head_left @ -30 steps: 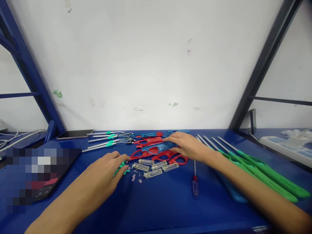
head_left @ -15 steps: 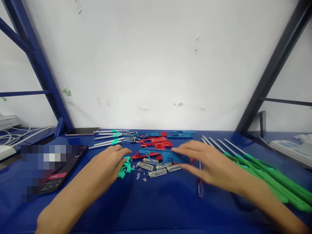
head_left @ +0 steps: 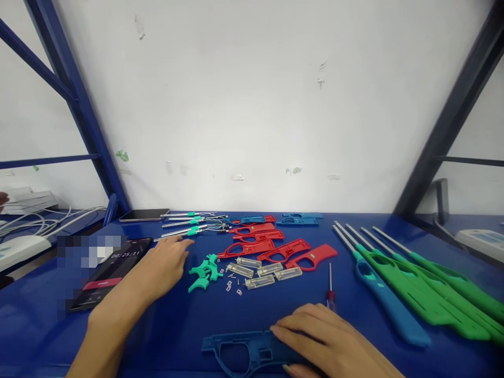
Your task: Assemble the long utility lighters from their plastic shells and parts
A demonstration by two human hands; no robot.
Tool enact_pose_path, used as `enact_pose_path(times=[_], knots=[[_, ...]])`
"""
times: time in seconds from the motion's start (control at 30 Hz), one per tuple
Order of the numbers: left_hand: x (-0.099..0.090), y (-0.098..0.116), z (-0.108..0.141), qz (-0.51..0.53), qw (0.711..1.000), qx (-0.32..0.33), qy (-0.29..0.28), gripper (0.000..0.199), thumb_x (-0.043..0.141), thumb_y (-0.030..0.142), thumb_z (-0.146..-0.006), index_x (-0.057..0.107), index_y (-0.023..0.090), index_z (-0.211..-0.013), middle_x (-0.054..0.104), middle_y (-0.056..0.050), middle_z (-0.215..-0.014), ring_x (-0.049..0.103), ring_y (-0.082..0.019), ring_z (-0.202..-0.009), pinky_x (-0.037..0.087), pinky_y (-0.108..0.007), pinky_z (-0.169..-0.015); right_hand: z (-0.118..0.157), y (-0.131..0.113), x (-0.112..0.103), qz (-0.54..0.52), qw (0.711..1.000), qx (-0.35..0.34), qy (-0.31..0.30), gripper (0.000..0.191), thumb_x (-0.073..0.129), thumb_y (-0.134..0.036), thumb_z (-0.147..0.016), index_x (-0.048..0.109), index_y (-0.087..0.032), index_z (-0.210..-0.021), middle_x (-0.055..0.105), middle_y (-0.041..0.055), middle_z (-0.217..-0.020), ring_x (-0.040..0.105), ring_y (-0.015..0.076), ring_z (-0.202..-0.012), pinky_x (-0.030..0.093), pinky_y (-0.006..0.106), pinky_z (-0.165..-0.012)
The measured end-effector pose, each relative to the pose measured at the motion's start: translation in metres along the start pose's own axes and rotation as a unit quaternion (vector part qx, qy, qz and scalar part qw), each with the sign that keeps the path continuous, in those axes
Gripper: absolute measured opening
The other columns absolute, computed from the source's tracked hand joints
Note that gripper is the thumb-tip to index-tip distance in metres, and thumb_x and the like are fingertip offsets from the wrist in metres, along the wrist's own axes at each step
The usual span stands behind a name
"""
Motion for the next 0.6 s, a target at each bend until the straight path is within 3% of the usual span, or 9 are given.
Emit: enact_pose_path(times=[0.1, 0.3, 0.43, 0.6], knots=[[-0.010, -0.008, -0.023, -0.011, 1.000, -0.007, -0.025, 0.032, 0.069, 0.033, -0.106, 0.068, 0.018, -0.135, 0.070, -0.011, -0.136, 0.069, -0.030, -0.125, 0.056, -0.054, -0.108, 0.000, -0.003, 0.004, 0.000, 1.000, 0.011, 0.006, 0.032, 0.068, -0.043, -0.106, 0.073, -0.030, -0.135, 0.083, -0.0017, -0.122, 0.079, 0.0191, -0.107, 0.061, 0.027, -0.099], [-0.018, -0.009, -0.073, -0.039, 0.997, -0.021, -0.065, 0.035, 0.071, 0.037, -0.105, 0.067, 0.019, -0.134, 0.068, -0.010, -0.136, 0.071, -0.028, -0.115, 0.062, -0.048, -0.096, 0.005, -0.001, 0.015, 0.016, 0.997, 0.007, 0.070, 0.032, 0.072, -0.045, -0.103, 0.074, -0.030, -0.131, 0.084, -0.0017, -0.120, 0.079, 0.0204, -0.106, 0.060, 0.031, -0.103], [-0.010, -0.013, -0.074, -0.051, 0.995, -0.024, -0.081, 0.036, 0.072, 0.038, -0.104, 0.066, 0.018, -0.134, 0.068, -0.010, -0.135, 0.071, -0.028, -0.114, 0.062, -0.048, -0.095, 0.004, 0.000, 0.015, 0.000, 0.997, 0.005, 0.080, 0.031, 0.068, -0.046, -0.105, 0.074, -0.030, -0.131, 0.084, -0.0024, -0.120, 0.079, 0.0195, -0.107, 0.059, 0.029, -0.102], [-0.005, -0.024, -0.073, -0.067, 0.995, -0.039, -0.068, 0.037, 0.071, 0.038, -0.105, 0.065, 0.019, -0.136, 0.068, -0.011, -0.136, 0.071, -0.028, -0.115, 0.062, -0.049, -0.096, 0.003, -0.003, 0.011, 0.000, 0.999, 0.017, 0.051, 0.034, 0.078, -0.039, -0.099, 0.074, -0.030, -0.132, 0.083, -0.0024, -0.123, 0.078, 0.0198, -0.109, 0.059, 0.029, -0.104]])
Point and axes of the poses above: each hand's wrist, its own z-axis away from the middle knuckle, its own x-axis out of the palm, y = z × x, the point moved 2 cm from there along -z, towards the middle knuckle
